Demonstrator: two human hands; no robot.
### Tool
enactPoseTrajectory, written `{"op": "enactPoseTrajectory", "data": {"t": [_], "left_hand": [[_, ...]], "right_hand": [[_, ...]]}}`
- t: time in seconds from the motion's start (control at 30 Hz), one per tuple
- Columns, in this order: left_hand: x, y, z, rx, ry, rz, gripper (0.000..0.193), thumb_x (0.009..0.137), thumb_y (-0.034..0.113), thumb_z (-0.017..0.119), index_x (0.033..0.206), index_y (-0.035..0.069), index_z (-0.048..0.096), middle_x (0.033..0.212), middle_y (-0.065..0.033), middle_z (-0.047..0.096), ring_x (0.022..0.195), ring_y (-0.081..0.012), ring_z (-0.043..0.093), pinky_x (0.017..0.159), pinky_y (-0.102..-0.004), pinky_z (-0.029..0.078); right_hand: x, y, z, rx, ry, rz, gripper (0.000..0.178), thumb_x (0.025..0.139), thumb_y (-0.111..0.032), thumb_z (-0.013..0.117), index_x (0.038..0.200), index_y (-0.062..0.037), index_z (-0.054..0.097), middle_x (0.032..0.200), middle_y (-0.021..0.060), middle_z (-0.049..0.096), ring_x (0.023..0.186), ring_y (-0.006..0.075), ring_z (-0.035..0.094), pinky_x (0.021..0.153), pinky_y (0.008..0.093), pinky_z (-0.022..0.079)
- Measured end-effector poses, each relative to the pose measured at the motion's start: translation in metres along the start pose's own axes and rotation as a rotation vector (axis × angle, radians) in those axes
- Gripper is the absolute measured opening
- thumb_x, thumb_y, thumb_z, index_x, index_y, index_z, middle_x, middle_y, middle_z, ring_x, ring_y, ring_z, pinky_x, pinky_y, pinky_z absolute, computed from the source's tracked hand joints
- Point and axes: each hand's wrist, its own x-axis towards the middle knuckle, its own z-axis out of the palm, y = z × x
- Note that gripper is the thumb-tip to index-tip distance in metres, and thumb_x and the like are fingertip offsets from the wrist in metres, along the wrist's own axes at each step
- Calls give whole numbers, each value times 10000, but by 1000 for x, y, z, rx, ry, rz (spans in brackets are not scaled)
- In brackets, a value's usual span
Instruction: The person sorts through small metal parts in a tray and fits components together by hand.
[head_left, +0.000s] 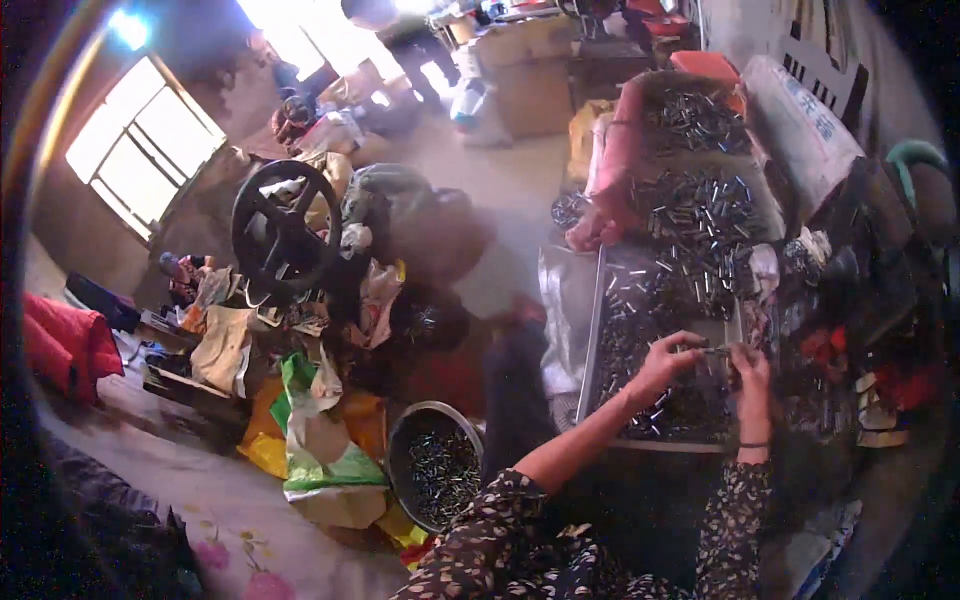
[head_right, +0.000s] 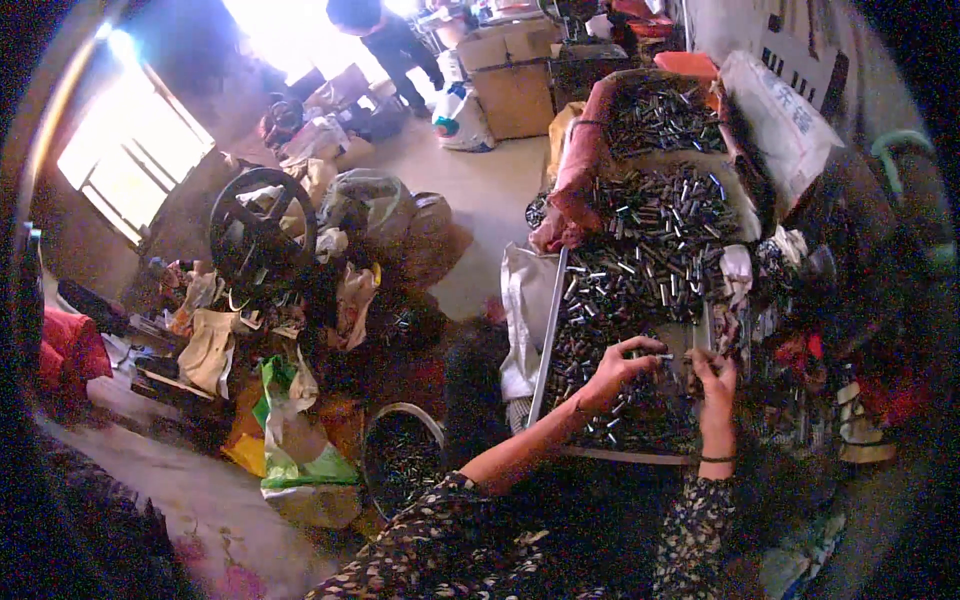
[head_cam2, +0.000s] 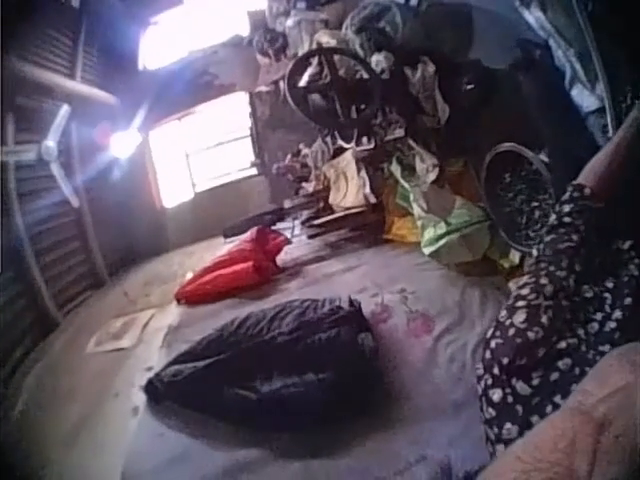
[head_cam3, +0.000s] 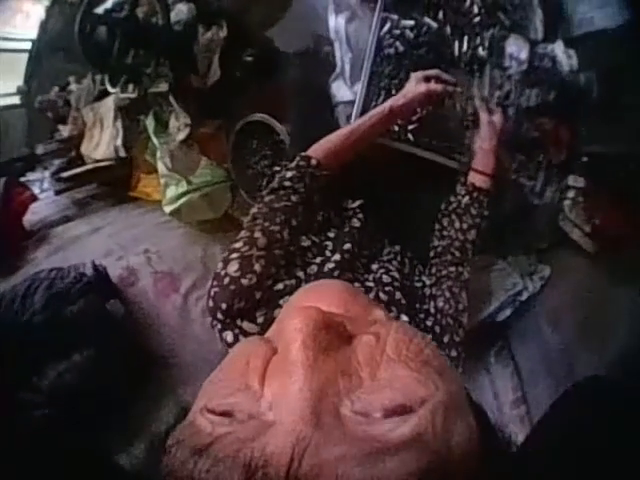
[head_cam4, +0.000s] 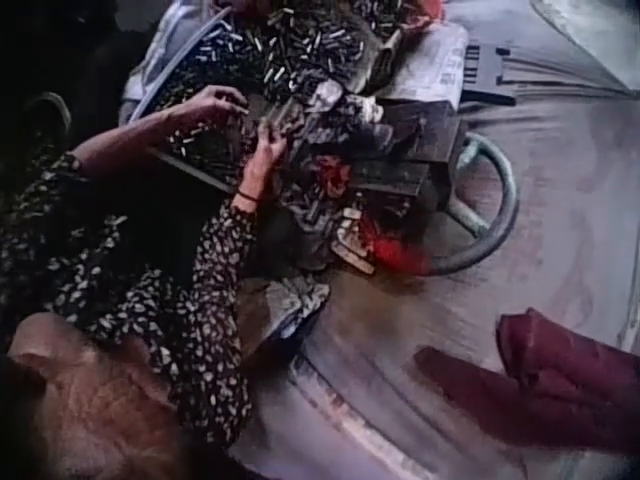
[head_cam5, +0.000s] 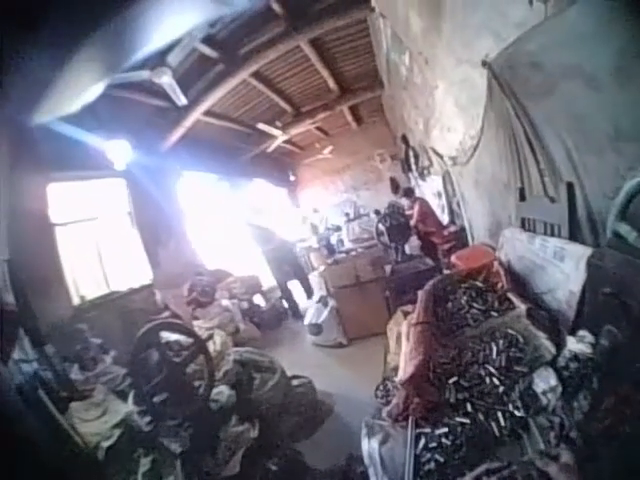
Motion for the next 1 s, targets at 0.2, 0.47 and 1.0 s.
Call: {"op": "enactPoseTrajectory", "data": {"t": [0.2, 0.47, 1.0], "left_hand": [[6, 0, 1, 436, 42, 227, 220, 707, 125, 561, 903, 25, 563, 740, -22, 560, 657, -64, 482, 575, -204, 389], [9, -13, -5, 312, 18, 99, 281, 736, 175, 572, 957, 3, 550, 802, -32, 569, 719, -77, 498, 650, -209, 406], [13, -6, -1, 178, 20, -137, 219, 730, 149, 588, 901, 17, 547, 735, -44, 572, 632, -102, 514, 577, -217, 417]], "right_hand": [[2, -6, 14, -34, -19, 89, 202, 742, -228, 594, 818, -42, 574, 624, -27, 515, 485, 52, 433, 441, 180, 332], [-5, -4, 13, -154, -47, 75, 218, 738, -232, 593, 821, -32, 578, 613, -14, 523, 460, 54, 445, 421, 179, 340], [-1, -12, 12, -297, -87, -17, 231, 779, -236, 532, 837, -25, 607, 661, -1, 574, 539, 59, 477, 492, 208, 371]]}}
